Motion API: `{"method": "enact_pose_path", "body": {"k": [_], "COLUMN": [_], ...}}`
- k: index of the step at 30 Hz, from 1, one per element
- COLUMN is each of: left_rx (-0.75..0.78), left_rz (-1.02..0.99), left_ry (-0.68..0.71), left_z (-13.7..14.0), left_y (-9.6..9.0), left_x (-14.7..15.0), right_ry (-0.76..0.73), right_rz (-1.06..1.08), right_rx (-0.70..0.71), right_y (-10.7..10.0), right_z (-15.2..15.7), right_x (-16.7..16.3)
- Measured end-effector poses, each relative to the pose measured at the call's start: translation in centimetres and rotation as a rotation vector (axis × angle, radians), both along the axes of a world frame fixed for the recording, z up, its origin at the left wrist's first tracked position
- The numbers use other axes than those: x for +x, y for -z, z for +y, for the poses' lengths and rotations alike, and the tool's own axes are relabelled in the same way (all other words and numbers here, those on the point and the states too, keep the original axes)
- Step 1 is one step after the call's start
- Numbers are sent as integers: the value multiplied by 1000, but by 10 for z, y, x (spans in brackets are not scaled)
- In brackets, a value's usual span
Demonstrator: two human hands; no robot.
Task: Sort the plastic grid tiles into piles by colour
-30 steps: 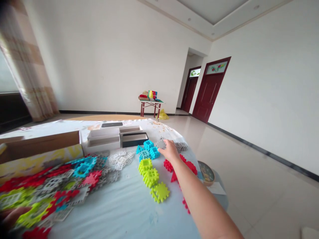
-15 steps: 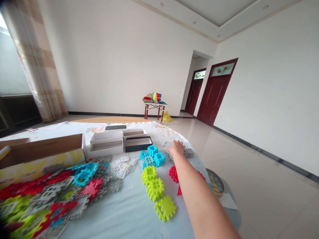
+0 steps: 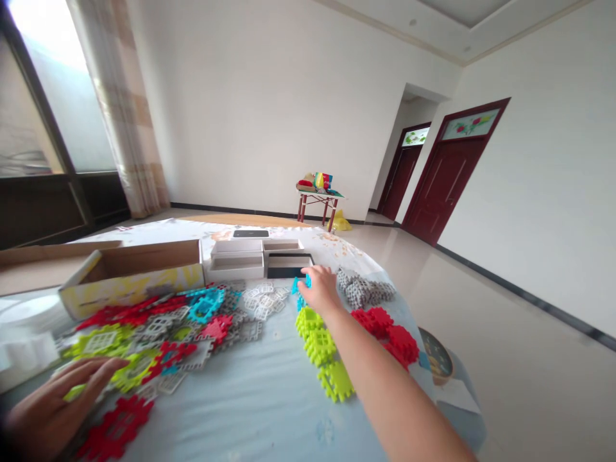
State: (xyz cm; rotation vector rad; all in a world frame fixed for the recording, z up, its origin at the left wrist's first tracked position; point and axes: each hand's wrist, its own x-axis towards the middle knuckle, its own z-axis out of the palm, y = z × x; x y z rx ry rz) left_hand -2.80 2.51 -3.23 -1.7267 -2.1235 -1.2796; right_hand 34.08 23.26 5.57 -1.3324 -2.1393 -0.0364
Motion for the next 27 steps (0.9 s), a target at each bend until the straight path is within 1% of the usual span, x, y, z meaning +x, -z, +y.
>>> {"method": "enact_pose_path", "body": {"k": [2,5,8,11,14,16,19,23,27], "left_rx": [-12,-23,-35,-50,-88,-111,-129,-147,-156], "left_rz": [-29,-42,-20,28,60,33,-67,-232,-361], "left_ry": [32,45,48,36,26,37,84,137,199], "left_z": [-2,-4,-4,-2,0,0,-1,-4,-5], "left_y": [-5,-16,-18,-10,-1,0,-5,-17,-25], "left_x": [3,10,13,12,13,17,29,54,80], "right_ry": [-201,-366,-466,-531,-576,-584,-583,-596,-604], "right_rz": [23,34,28,4,-49,-83,-110,-130,-128], "right_rx": [-44,-122,-186,-237,-286,-281,-220,-166,-155], "right_y": [10,28,43,53,60,63,63,59,53], "right_z": [-23,-52,-71,-81,-86,-89,-93,-100,-109], "right_x": [-27,-62,-88,-107,-119,-122,-117,-98,-77]}}
